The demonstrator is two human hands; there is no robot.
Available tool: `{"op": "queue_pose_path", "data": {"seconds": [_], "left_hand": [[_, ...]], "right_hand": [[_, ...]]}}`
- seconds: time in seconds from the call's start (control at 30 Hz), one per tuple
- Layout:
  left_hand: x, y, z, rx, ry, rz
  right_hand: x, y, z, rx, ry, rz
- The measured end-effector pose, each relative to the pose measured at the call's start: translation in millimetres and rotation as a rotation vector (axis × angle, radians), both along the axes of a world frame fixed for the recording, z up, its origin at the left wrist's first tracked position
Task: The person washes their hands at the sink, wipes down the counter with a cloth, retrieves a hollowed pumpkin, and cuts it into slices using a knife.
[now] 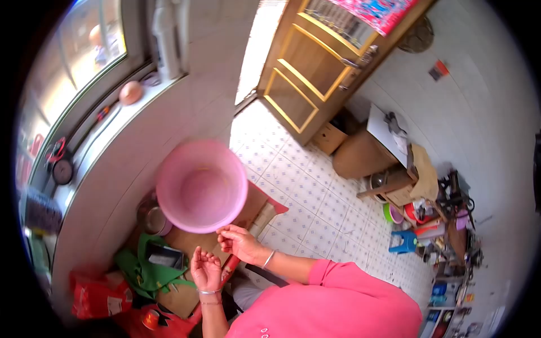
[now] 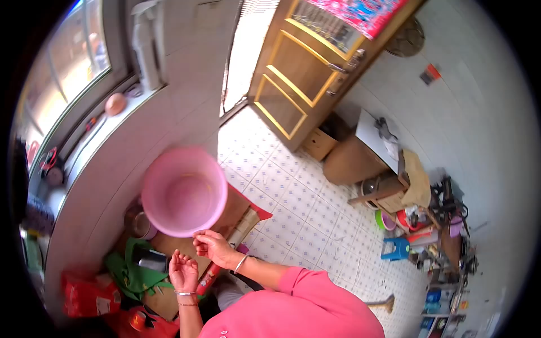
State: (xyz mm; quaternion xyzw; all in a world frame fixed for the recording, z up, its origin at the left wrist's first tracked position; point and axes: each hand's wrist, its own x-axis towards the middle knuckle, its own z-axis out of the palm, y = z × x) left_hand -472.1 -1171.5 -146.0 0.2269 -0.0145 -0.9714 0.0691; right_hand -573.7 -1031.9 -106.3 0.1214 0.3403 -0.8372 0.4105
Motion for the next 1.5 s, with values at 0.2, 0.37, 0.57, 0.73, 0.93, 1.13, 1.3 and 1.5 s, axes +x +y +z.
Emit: {"op": "queue_pose_path", "data": {"seconds": [0.2,0.37,0.57,0.73,0.93,1.13,1.3,1.5], "left_hand": [[-103.2,125.5,46.0,-0.063,0.147,-0.384],[-170.0,309.6,61.4,-0.065,0.211,-0.676],[-208.2,576.6,64.3,0.138,0.074,-1.103],[-241.4,714.4,82.4,0.139,0.163,-1.350],[-316.2,824.9,33.5,0.082,0.051,-1.413],[-400.2,972.5,18.9,0.136,0.032,-1.511],[-453.2,1119.8,29.2,0.177,0.084,-1.616],[-457.8,1270.5,22.0,0.154,0.042,-1.747]], "right_hand": [[-45.9,179.6,22.3,-0.014,0.071,-0.491],[-55.5,366.1,19.6,-0.053,0.057,-0.835],[-32.2,608.3,50.7,0.062,0.189,-1.187],[-26.3,758.3,53.3,0.110,0.172,-1.481],[-56.5,898.3,13.7,0.157,0.089,-1.721],[-100.7,1044.9,6.7,0.280,0.053,-1.877],[-120.3,1176.6,10.1,0.289,-0.030,-1.965],[-103.8,1315.0,-10.5,0.353,-0.069,-2.051]]}}
